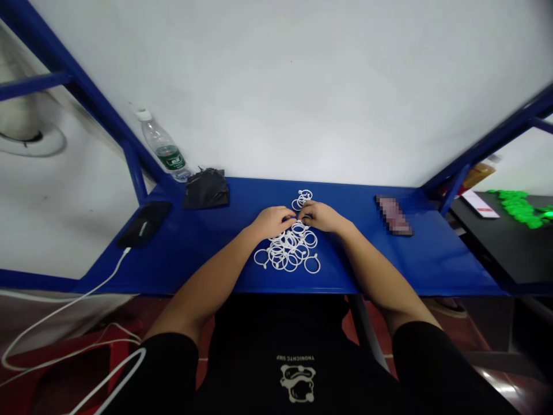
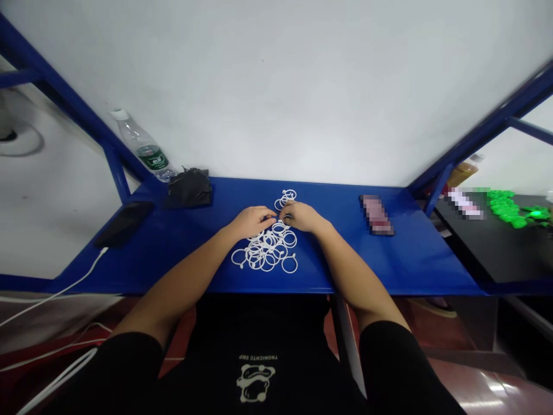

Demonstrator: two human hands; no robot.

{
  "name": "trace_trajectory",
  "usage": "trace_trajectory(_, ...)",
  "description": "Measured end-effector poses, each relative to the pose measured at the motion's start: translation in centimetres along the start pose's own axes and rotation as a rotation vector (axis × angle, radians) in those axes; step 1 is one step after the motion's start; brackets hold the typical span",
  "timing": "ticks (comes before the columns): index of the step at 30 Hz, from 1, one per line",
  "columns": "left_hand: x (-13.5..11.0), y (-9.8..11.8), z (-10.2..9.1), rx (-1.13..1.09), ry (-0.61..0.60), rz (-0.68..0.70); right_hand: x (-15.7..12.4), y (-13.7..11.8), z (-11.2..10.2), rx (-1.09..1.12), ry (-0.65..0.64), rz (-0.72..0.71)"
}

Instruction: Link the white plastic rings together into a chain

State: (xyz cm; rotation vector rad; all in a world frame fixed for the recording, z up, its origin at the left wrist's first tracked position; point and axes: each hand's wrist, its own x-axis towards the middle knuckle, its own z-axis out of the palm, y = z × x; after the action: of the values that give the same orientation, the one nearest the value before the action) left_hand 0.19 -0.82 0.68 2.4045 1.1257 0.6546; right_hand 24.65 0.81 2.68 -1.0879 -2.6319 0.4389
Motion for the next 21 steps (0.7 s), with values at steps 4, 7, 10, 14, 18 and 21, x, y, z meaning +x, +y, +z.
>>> trace_trajectory(4,0.0,0.0,0.0,-0.07,0.027,-0.049,0.4,-0.7,0.5,-0.035,0.151,0.065)
trace_trajectory(7,-0.1,0.2,-0.1,-0.112,0.067,-0.054,0.5,-1.8,0.9,-0.005,0.359,0.071)
trace_trajectory(10,-0.1,0.2,-0.2,-0.068,0.114,0.0,0.6,-2.7,1.5,0.042,0.479,0.038)
trace_trajectory(14,0.0,0.0,-0.3,-0.009,0.189,0.06,0.6,-2.8,1.9,0.127,0.507,0.001)
trace_trajectory(18,0.0,-0.2,-0.3,0.035,0.182,0.095,0.5,-2.6,1.7,0.119,0.497,-0.084)
trace_trajectory(21,0.0,-0.3,-0.2,0.052,0.155,0.114,0.5,-2.6,1.6,0.146,0.487,-0.092)
